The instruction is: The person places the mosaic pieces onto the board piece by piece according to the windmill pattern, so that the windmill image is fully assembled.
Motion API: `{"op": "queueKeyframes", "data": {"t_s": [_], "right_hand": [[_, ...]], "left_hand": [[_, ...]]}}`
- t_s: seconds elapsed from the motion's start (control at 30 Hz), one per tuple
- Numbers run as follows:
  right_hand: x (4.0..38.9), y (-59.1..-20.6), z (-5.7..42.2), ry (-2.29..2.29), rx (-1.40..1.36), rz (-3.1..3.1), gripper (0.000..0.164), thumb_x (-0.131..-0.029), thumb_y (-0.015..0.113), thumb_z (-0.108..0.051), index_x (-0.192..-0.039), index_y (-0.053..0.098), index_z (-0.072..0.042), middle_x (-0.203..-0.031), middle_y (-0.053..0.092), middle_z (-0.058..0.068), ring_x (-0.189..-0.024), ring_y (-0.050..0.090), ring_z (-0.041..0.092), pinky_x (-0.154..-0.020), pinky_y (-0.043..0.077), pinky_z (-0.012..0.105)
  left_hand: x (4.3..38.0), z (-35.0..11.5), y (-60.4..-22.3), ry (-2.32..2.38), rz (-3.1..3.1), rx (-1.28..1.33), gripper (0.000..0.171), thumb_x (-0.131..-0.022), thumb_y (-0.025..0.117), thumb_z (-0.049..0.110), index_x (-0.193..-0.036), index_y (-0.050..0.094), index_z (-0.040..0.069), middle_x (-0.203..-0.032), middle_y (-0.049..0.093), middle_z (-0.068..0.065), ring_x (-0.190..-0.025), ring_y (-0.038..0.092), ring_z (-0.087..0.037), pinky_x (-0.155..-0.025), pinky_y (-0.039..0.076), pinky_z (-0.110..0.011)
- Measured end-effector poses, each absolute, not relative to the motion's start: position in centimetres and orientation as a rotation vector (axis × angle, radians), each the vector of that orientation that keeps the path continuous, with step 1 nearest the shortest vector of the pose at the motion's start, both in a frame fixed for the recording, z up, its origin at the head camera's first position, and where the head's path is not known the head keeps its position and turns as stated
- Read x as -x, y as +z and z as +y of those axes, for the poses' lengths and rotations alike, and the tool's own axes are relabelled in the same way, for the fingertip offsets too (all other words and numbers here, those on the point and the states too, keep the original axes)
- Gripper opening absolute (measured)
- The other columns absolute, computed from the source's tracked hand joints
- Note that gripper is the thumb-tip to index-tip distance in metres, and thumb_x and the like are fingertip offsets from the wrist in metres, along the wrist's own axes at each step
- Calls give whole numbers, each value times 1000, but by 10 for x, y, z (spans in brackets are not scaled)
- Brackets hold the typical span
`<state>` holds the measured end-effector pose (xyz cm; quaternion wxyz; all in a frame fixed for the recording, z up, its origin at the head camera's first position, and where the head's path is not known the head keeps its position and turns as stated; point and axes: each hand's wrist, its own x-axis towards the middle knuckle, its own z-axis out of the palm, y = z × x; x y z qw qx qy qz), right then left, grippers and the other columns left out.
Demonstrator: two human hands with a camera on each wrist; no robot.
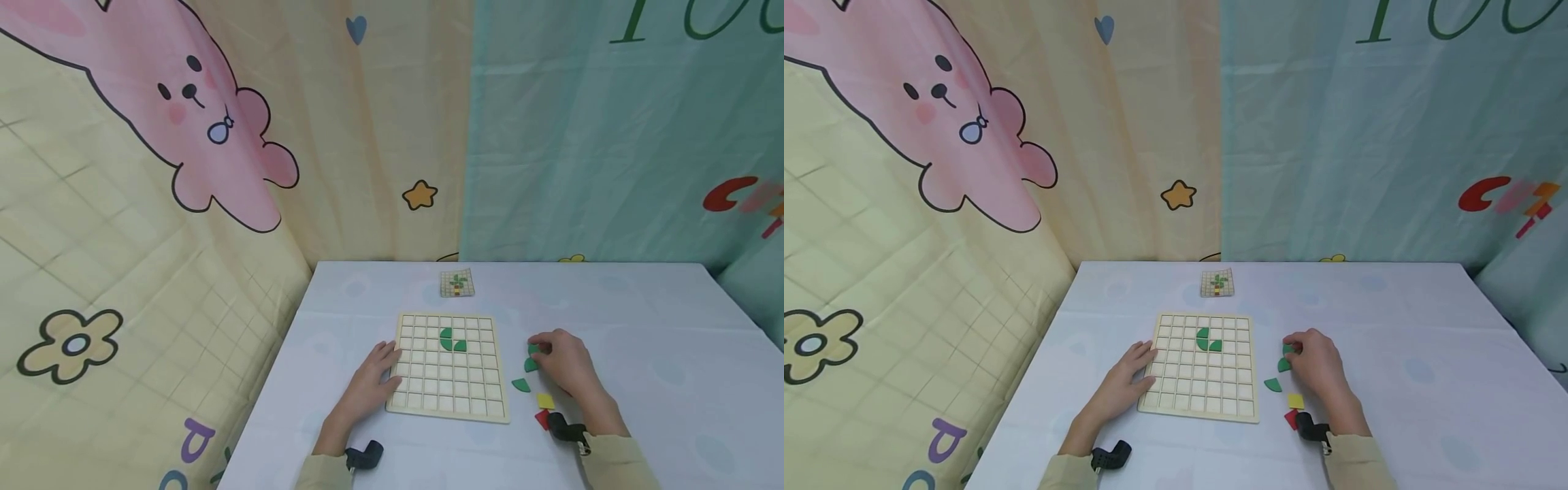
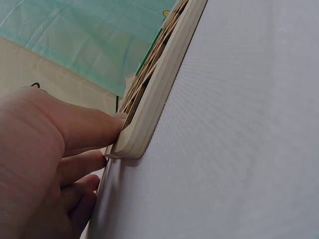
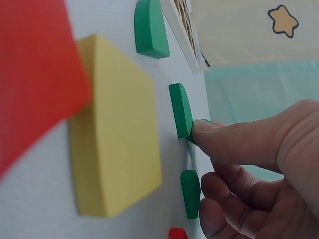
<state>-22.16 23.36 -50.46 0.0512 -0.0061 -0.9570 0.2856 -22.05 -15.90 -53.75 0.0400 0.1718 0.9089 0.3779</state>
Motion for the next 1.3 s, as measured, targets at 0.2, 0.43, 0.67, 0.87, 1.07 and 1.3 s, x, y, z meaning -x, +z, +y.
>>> {"op": "queueKeyframes", "data": {"t_s": [0.2, 0.43, 0.67, 0.87, 1.07, 1.3], "right_hand": [[221, -503, 233, 890, 33, -2910, 23, -83, 77, -1, -105, 73, -1, -88, 61, 10, -78, 54, 26, -68, 50, 44], [219, -500, 233, 905, 16, -2895, 20, -83, 79, -4, -102, 73, -6, -86, 63, 6, -77, 55, 24, -65, 47, 39], [220, -497, 234, 921, 29, -2914, 17, -86, 77, -7, -102, 74, -7, -82, 65, 3, -74, 55, 22, -59, 46, 33], [219, -494, 236, 924, 69, -2929, 16, -88, 75, -8, -104, 73, -7, -84, 66, 4, -71, 54, 21, -58, 48, 32], [219, -492, 236, 936, 72, -2925, 14, -88, 74, -7, -101, 73, -7, -82, 66, 3, -67, 56, 18, -57, 48, 32], [220, -486, 234, 958, 85, -2917, 13, -88, 73, -6, -101, 72, -5, -84, 67, 4, -71, 56, 20, -59, 49, 32]], "left_hand": [[220, -160, -537, 1168, 2783, -521, 56, -97, 67, 18, -149, 50, 6, -162, 33, -6, -152, 16, -28, -118, 22, -56], [218, -161, -536, 1167, 2785, -516, 55, -97, 66, 19, -149, 50, 7, -162, 33, -6, -152, 16, -29, -119, 22, -55], [217, -162, -537, 1169, 2780, -536, 55, -98, 64, 19, -150, 48, 7, -162, 33, -6, -152, 17, -30, -119, 21, -56], [217, -161, -537, 1166, 2777, -548, 55, -98, 64, 19, -150, 49, 7, -162, 33, -6, -152, 17, -29, -119, 21, -55], [217, -161, -537, 1152, 2780, -542, 55, -98, 64, 20, -149, 49, 7, -162, 33, -6, -152, 17, -29, -119, 22, -55], [217, -161, -536, 1154, 2782, -552, 54, -99, 63, 20, -150, 48, 7, -162, 32, -5, -152, 17, -28, -119, 22, -54]]}}
